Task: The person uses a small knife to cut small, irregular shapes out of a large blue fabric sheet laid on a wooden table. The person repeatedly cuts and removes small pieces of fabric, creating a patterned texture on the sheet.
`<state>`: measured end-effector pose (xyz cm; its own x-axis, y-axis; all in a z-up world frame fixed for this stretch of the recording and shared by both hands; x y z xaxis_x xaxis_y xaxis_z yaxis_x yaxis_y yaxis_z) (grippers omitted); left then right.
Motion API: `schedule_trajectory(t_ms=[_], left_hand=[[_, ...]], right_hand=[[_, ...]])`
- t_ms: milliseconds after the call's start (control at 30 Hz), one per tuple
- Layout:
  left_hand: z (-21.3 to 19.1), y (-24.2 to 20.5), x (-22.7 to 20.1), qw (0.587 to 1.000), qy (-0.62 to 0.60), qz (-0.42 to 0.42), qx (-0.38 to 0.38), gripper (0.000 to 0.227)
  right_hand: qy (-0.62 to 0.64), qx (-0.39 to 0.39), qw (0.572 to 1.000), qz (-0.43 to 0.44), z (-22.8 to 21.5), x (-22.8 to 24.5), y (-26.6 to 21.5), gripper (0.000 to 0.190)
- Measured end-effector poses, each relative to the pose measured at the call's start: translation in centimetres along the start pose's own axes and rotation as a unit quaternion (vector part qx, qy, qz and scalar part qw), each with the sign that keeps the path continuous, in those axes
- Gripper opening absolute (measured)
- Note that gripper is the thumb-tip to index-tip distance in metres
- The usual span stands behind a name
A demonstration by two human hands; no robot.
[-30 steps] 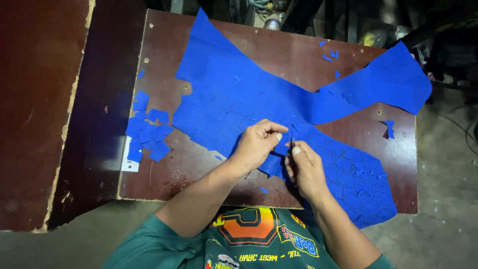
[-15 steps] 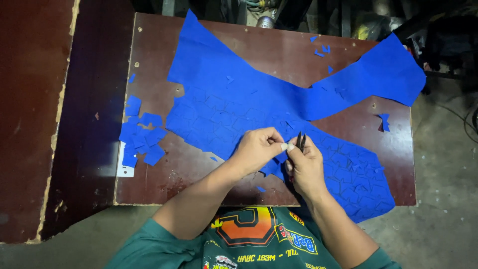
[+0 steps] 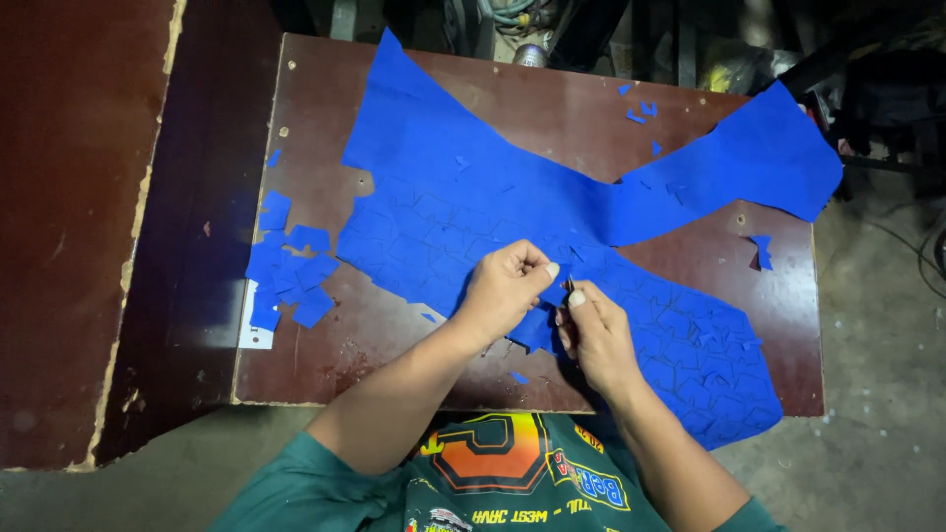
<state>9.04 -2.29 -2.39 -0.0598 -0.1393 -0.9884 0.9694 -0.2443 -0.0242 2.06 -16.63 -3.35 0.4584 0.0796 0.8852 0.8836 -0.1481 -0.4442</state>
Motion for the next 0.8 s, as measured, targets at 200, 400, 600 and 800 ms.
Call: schedule_trajectory(t_ms=[200,400,600,800], left_hand=[[0.2,0.0,0.3,1.0,0.0,0.01,0.007,0.01],[0.4,0.0,0.6,1.0,-0.001,0.012,0.009,0.01],[0.3,-0.1,-0.2,1.0,0.011,0.014,0.02,0.011],[0.6,0.1,0.5,1.0,0.013,0.011,0.026,0.011]], right_hand=[[0.01,-0.009,1.0,-0.025,-0.4,-0.3,0.0,0.027],[0.017,-0.013,0.999,-0.032,-0.7,-1.0,0.4,0.025],[0.033,-0.015,0.999,-0.033,-0.8,-1.2,0.5,0.026],[0.044,-0.011,0.998,-0.035,-0.9,-1.5,0.6,0.025]])
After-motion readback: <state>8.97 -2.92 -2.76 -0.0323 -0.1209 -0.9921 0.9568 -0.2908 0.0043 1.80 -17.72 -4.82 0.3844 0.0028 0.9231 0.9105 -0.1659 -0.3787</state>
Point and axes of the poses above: each hand's wrist, its own y-axis towards the middle knuckle, its own z-axis out of the palm, x = y × z, the point moved 10 cm from there along y, towards the middle knuckle, and after that the axes turned 15 degrees about z, right-handed, at the moved point
